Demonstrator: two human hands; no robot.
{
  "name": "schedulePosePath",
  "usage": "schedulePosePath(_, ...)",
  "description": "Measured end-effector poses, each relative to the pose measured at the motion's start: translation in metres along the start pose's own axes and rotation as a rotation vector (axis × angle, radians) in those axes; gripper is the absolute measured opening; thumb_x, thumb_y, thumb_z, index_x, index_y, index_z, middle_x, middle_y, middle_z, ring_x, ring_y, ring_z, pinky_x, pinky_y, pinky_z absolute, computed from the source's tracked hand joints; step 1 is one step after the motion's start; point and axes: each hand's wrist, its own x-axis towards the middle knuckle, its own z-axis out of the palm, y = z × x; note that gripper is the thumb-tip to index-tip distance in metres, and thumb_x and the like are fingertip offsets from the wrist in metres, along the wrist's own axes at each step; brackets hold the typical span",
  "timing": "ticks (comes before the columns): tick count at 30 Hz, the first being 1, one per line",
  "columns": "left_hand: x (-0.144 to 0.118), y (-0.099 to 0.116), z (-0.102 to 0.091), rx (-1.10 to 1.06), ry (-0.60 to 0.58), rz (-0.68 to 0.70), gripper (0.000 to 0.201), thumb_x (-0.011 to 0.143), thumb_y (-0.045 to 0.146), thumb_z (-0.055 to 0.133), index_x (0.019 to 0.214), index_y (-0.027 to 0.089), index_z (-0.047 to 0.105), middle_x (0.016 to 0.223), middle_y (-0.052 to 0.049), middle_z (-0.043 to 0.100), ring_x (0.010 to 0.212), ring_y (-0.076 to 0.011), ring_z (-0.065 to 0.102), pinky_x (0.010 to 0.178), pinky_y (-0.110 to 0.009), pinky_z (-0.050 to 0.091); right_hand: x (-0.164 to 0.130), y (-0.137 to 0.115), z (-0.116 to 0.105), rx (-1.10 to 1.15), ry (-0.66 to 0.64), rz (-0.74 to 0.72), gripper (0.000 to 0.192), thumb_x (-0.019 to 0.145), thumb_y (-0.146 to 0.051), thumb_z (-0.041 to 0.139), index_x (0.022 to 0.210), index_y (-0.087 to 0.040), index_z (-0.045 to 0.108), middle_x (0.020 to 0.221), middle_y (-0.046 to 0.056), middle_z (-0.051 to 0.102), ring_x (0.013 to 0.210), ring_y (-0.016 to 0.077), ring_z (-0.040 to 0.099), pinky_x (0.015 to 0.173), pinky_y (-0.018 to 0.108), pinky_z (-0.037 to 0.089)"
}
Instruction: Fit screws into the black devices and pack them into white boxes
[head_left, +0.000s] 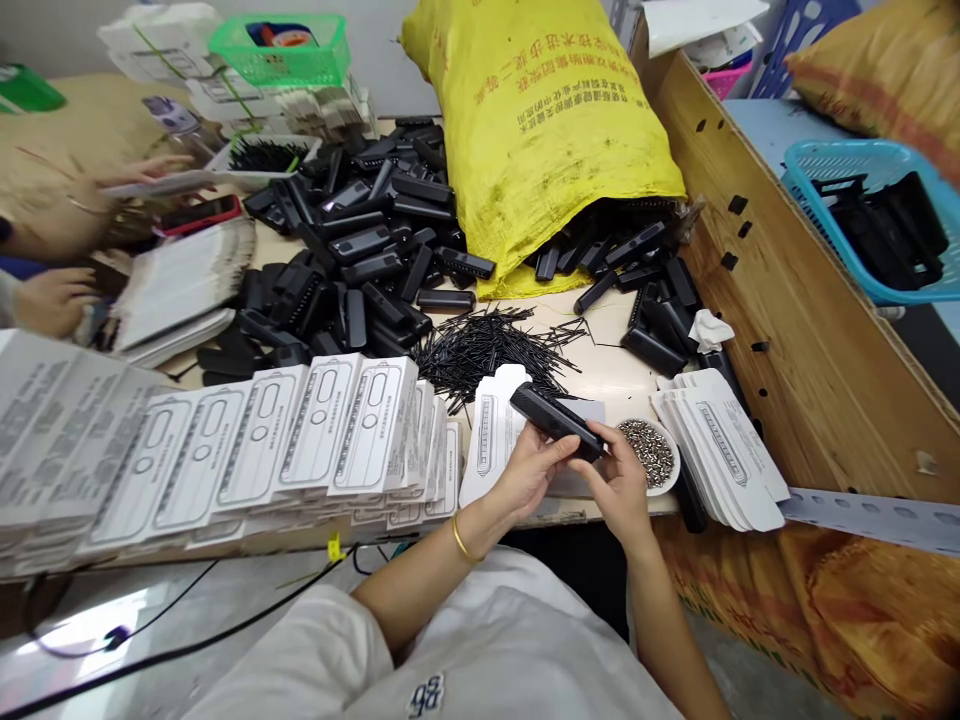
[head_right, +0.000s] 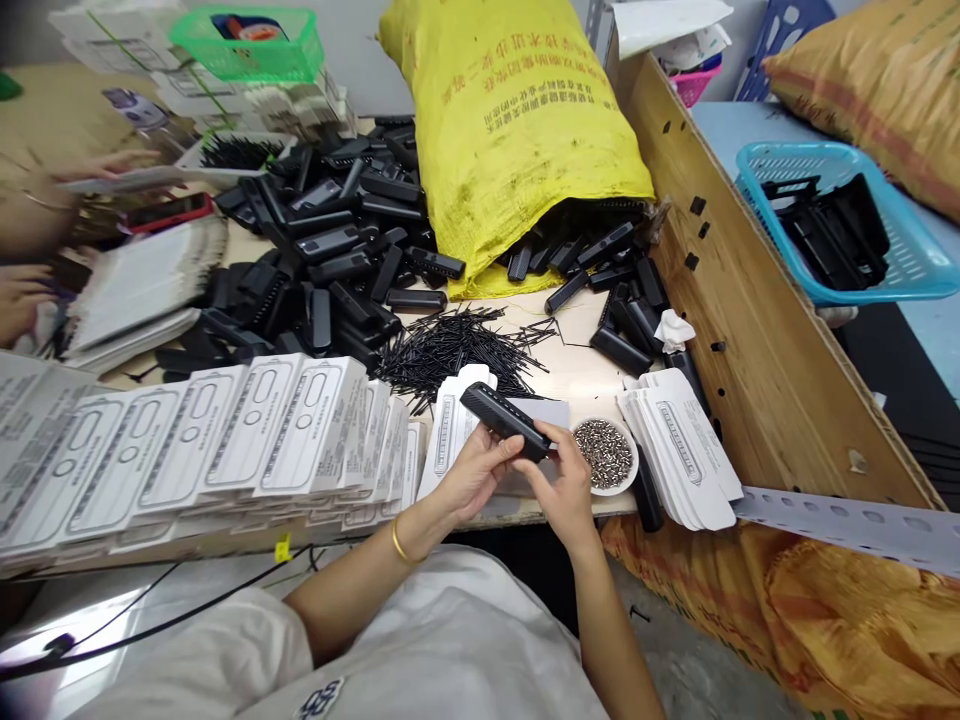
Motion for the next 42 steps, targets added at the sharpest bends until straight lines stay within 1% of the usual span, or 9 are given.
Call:
schedulePosePath(5, -0.013, 0.017, 0.0, 0.297, -0.013, 0.297, 0.043, 0.074, 0.037, 0.077, 0.106, 0.017, 0.058, 0.107, -0.007, 0.068, 0.102, -0.0201, 0.063, 0.095, -0.035, 0.047, -0.001, -0.001, 0.001, 0.127, -0.007, 0.048, 0.04, 0.078, -0.029, 0.073, 0.116, -0.025, 0.061, 0.11, 0.007, 0.066, 0.099, 0.0205, 0.065, 0.084, 0.036, 0.057)
schedulePosePath(9, -0.016, 0.013, -0.005, 0.596, -0.176, 0.603, 0.035, 0.081, 0.028, 0.068, 0.113, 0.02, 0.056, 0.115, -0.009, 0.066, 0.109, -0.0239, 0.062, 0.097, -0.04, 0.048, -0.002, -0.002, -0.019, 0.137, 0.121, 0.091, 0.036, 0.077, -0.03, 0.072, 0.112, -0.025, 0.063, 0.114, 0.007, 0.064, 0.093, 0.0192, 0.065, 0.085, 0.039, 0.057)
schedulePosePath(16, 0.037, -0.015, 0.004, 1.265, -0.073, 0.29, 0.037, 0.085, 0.025, 0.06, 0.12, 0.016, 0.052, 0.1, -0.012, 0.069, 0.097, -0.0292, 0.067, 0.086, -0.043, 0.053, 0.016, -0.016, -0.037, -0.186, 0.241, -0.008, 0.02, 0.084, -0.034, 0.063, 0.096, -0.02, 0.067, 0.098, 0.008, 0.068, 0.092, 0.0213, 0.065, 0.085, 0.04, 0.053)
schedulePosePath(22, 0.009, 0.009, -0.019, 1.452, -0.071, 0.455, 0.075, 0.079, 0.012, 0.064, 0.145, 0.019, 0.028, 0.142, -0.019, 0.045, 0.133, -0.0313, 0.046, 0.107, -0.05, 0.042, 0.053, -0.033, 0.008, -0.434, -0.101, -0.137, 0.014, 0.089, -0.028, 0.053, 0.09, -0.022, 0.066, 0.086, 0.006, 0.068, 0.083, 0.0217, 0.062, 0.078, 0.037, 0.05)
schedulePosePath(27, -0.013, 0.008, -0.073, 1.749, 0.215, 0.431, 0.084, 0.075, 0.004, 0.065, 0.147, 0.017, 0.022, 0.148, -0.028, 0.035, 0.141, -0.0393, 0.033, 0.108, -0.06, 0.037, 0.088, -0.023, 0.074, -0.671, -0.521, -0.145, 0.025, 0.08, -0.017, 0.065, 0.105, -0.019, 0.063, 0.111, 0.012, 0.065, 0.107, 0.0282, 0.055, 0.092, 0.041, 0.045)
schedulePosePath(32, -0.005, 0.014, -0.086, 1.74, 0.165, 0.294, 0.095, 0.069, 0.006, 0.075, 0.147, 0.015, 0.022, 0.15, -0.03, 0.032, 0.141, -0.0399, 0.032, 0.109, -0.056, 0.038, 0.119, -0.017, 0.095, -0.852, -0.641, 0.045, 0.027, 0.067, -0.013, 0.076, 0.09, -0.016, 0.061, 0.103, 0.013, 0.061, 0.1, 0.0286, 0.058, 0.087, 0.04, 0.043)
schedulePosePath(37, -0.02, 0.04, -0.068, 1.428, 0.165, 0.491, 0.093, 0.075, 0.019, 0.073, 0.151, 0.02, 0.018, 0.154, -0.023, 0.028, 0.145, -0.0347, 0.025, 0.116, -0.057, 0.026, 0.127, -0.028, 0.053, -0.583, -0.641, -0.021, 0.014, 0.076, -0.018, 0.064, 0.07, -0.021, 0.052, 0.074, -0.001, 0.061, 0.079, 0.0176, 0.058, 0.077, 0.031, 0.043)
schedulePosePath(39, -0.026, 0.05, -0.059, 1.129, 0.007, 0.415, 0.086, 0.079, 0.032, 0.071, 0.15, 0.022, 0.024, 0.152, -0.019, 0.036, 0.142, -0.0317, 0.033, 0.115, -0.053, 0.031, 0.122, -0.034, 0.032, -0.256, -0.607, -0.069, 0.015, 0.08, -0.027, 0.063, 0.071, -0.022, 0.051, 0.075, -0.001, 0.063, 0.076, 0.0164, 0.058, 0.075, 0.032, 0.044)
schedulePosePath(42, -0.029, 0.053, -0.049, 0.646, -0.363, -0.011, 0.073, 0.075, 0.054, 0.07, 0.135, 0.017, 0.052, 0.127, -0.019, 0.062, 0.119, -0.0317, 0.059, 0.099, -0.047, 0.048, 0.111, -0.04, 0.006, 0.065, -0.591, -0.051, 0.026, 0.077, -0.041, 0.068, 0.068, -0.023, 0.05, 0.074, 0.001, 0.066, 0.074, 0.0182, 0.058, 0.071, 0.035, 0.046)
